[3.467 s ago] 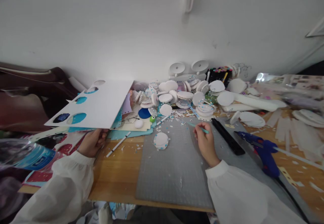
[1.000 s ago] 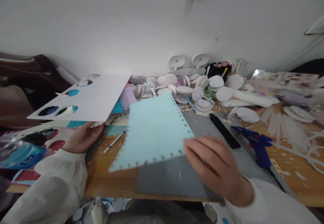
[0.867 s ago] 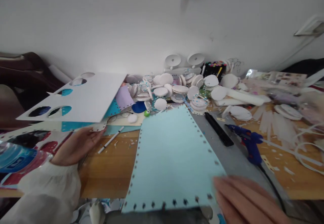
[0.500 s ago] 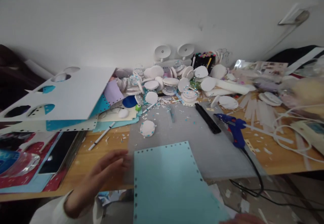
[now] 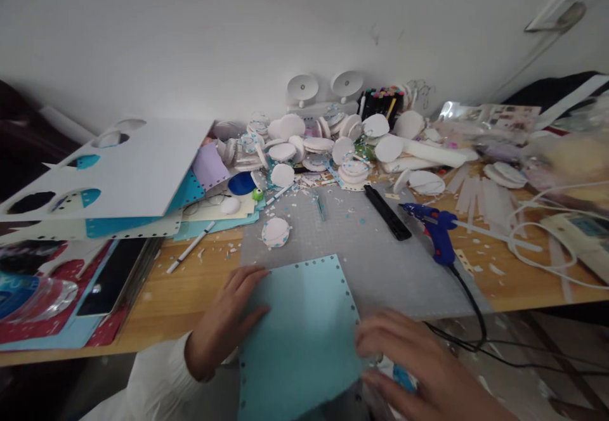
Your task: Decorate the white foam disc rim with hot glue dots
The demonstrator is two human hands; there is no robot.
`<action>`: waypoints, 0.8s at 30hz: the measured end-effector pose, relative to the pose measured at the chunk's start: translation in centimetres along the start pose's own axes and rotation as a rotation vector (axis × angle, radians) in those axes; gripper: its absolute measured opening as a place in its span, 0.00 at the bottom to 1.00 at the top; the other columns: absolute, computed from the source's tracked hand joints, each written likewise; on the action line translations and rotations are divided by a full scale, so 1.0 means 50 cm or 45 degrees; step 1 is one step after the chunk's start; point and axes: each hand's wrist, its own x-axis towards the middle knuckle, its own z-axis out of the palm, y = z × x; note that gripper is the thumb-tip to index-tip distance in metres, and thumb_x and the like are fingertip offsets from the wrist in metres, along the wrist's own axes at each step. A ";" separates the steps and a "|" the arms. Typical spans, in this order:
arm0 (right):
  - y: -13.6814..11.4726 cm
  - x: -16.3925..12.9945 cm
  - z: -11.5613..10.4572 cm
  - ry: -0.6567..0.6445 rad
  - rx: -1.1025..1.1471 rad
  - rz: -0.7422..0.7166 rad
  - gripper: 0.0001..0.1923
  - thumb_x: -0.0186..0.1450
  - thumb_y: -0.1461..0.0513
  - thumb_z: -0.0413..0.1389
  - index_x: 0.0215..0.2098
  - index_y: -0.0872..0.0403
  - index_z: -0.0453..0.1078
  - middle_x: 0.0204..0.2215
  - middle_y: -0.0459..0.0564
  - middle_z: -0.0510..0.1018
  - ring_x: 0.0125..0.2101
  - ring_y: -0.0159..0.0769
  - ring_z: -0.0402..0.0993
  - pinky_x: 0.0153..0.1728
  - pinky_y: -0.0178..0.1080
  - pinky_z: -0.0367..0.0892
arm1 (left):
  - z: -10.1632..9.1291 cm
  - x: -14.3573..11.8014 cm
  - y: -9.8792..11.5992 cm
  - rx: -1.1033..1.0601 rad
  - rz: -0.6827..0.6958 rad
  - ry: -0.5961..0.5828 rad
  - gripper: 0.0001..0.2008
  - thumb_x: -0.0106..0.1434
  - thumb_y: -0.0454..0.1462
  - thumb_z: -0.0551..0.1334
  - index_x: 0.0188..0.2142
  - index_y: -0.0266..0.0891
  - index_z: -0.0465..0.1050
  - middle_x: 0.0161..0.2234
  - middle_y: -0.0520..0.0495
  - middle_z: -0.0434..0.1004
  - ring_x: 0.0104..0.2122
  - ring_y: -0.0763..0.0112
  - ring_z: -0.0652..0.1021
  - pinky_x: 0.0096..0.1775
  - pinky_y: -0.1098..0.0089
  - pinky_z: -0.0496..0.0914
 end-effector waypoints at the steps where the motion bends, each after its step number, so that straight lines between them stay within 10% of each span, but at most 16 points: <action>1: 0.006 0.023 -0.007 -0.008 0.058 -0.006 0.08 0.62 0.62 0.57 0.40 0.49 0.71 0.39 0.50 0.77 0.40 0.37 0.75 0.40 0.34 0.71 | -0.001 0.003 0.003 0.039 -0.027 -0.006 0.25 0.58 0.30 0.63 0.55 0.39 0.61 0.55 0.40 0.66 0.55 0.55 0.65 0.56 0.51 0.62; 7: 0.053 0.228 -0.043 0.123 0.438 -0.081 0.13 0.69 0.60 0.46 0.31 0.53 0.69 0.33 0.50 0.76 0.35 0.33 0.73 0.38 0.34 0.68 | -0.024 0.030 0.017 0.104 -0.168 -0.114 0.30 0.53 0.30 0.68 0.55 0.39 0.61 0.51 0.41 0.68 0.52 0.55 0.68 0.54 0.53 0.64; 13: 0.110 0.478 0.002 0.193 0.177 -0.064 0.08 0.65 0.61 0.51 0.36 0.56 0.70 0.34 0.51 0.75 0.32 0.33 0.71 0.33 0.35 0.66 | -0.030 0.045 0.028 0.123 -0.215 -0.175 0.13 0.54 0.31 0.66 0.40 0.38 0.69 0.43 0.44 0.73 0.46 0.58 0.72 0.46 0.59 0.69; 18: 0.122 0.601 0.065 0.064 0.011 -0.213 0.13 0.58 0.66 0.58 0.42 0.55 0.70 0.42 0.53 0.72 0.34 0.34 0.69 0.39 0.37 0.65 | -0.074 0.028 0.029 0.344 0.085 -0.062 0.06 0.62 0.28 0.58 0.35 0.39 0.69 0.35 0.49 0.76 0.34 0.67 0.76 0.37 0.68 0.72; 24: 0.115 0.629 0.100 0.053 -0.056 -0.291 0.08 0.61 0.67 0.55 0.39 0.56 0.67 0.41 0.54 0.70 0.41 0.40 0.66 0.43 0.40 0.61 | -0.227 -0.052 0.047 0.499 0.547 0.370 0.13 0.67 0.35 0.52 0.47 0.44 0.71 0.46 0.44 0.78 0.43 0.60 0.78 0.43 0.62 0.73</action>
